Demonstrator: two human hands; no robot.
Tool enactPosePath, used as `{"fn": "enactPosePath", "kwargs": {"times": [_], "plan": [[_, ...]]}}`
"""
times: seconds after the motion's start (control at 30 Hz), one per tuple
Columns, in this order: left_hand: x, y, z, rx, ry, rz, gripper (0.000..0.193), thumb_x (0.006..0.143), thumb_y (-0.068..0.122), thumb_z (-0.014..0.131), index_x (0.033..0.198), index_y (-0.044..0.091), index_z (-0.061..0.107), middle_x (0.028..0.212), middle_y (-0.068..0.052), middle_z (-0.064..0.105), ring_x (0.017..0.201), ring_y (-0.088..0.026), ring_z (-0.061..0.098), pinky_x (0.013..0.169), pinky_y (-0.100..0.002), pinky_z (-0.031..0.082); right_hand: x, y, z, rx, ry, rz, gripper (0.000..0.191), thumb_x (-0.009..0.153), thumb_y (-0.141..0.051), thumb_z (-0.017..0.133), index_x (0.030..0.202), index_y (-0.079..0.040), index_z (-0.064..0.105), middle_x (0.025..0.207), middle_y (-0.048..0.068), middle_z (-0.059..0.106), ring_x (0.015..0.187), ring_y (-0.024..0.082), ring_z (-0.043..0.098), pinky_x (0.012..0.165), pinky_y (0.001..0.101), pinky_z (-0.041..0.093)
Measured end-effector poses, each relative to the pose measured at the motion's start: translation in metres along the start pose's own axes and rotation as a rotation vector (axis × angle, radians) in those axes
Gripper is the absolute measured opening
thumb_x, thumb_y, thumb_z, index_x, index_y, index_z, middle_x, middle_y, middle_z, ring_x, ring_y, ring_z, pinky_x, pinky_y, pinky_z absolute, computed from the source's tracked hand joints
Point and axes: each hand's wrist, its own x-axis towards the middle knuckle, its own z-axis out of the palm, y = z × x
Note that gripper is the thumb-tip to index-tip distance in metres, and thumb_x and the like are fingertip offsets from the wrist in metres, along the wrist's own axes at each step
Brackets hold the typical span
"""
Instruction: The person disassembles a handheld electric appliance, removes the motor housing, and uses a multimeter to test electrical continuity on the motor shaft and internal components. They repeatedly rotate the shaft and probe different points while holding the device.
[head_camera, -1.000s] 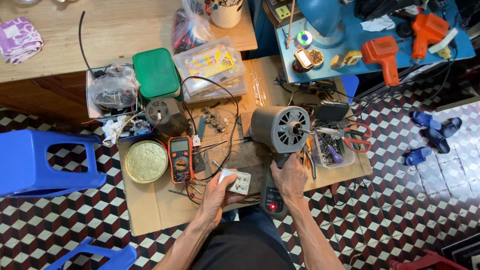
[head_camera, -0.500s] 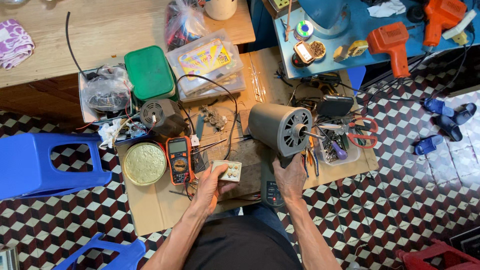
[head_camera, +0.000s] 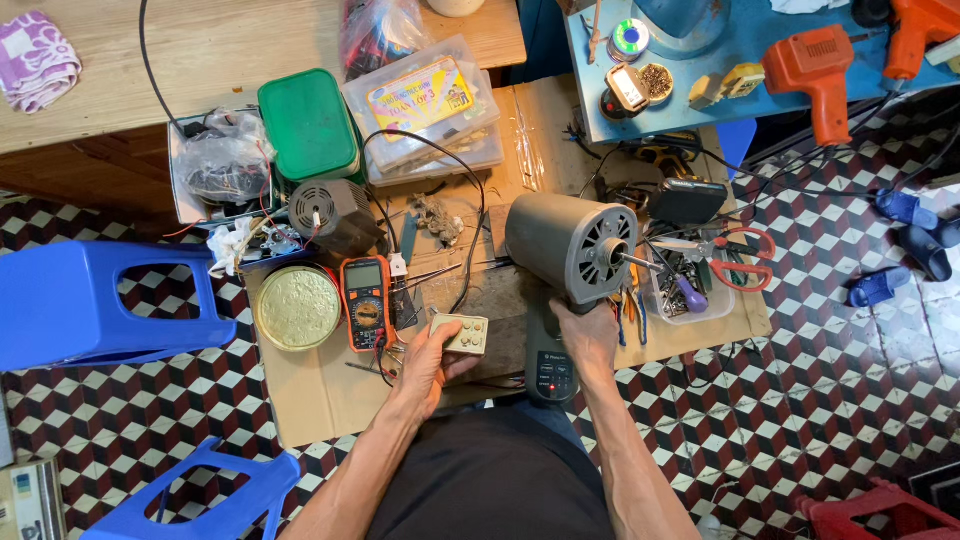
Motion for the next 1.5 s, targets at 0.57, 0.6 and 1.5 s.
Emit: {"fn": "enactPosePath", "kwargs": {"times": [0.57,0.6,1.5], "plan": [[-0.001,0.005,-0.013,0.007,-0.015,0.025,0.035,0.093,0.027,0.063,0.120,0.006,0.062,0.105,-0.008,0.072,0.092,-0.018,0.073,0.082,-0.036,0.065,-0.049,0.010,-0.031,0.903,-0.190,-0.153,0.039,0.078,0.010,0.071,0.116,0.005,0.067,0.113,0.011,0.071,0.100,0.020,0.067,0.089,0.0315,0.053],[0.000,0.006,-0.013,0.006,-0.020,0.032,0.035,0.092,0.027,0.063,0.120,0.006,0.063,0.105,-0.008,0.073,0.091,-0.018,0.074,0.081,-0.037,0.065,-0.052,0.008,-0.038,0.899,-0.179,-0.169,0.038,0.078,0.010,0.072,0.116,0.005,0.067,0.112,0.011,0.071,0.099,0.020,0.067,0.089,0.0328,0.054],[-0.150,0.120,0.036,0.465,-0.106,0.718,0.037,0.094,0.026,0.064,0.125,0.006,0.064,0.104,-0.007,0.075,0.090,-0.012,0.076,0.071,-0.030,0.068,-0.089,-0.047,-0.099,1.418,-0.335,-0.401,0.038,0.084,0.012,0.067,0.120,0.004,0.065,0.118,0.009,0.067,0.113,0.024,0.064,0.108,0.0461,0.048]]}}
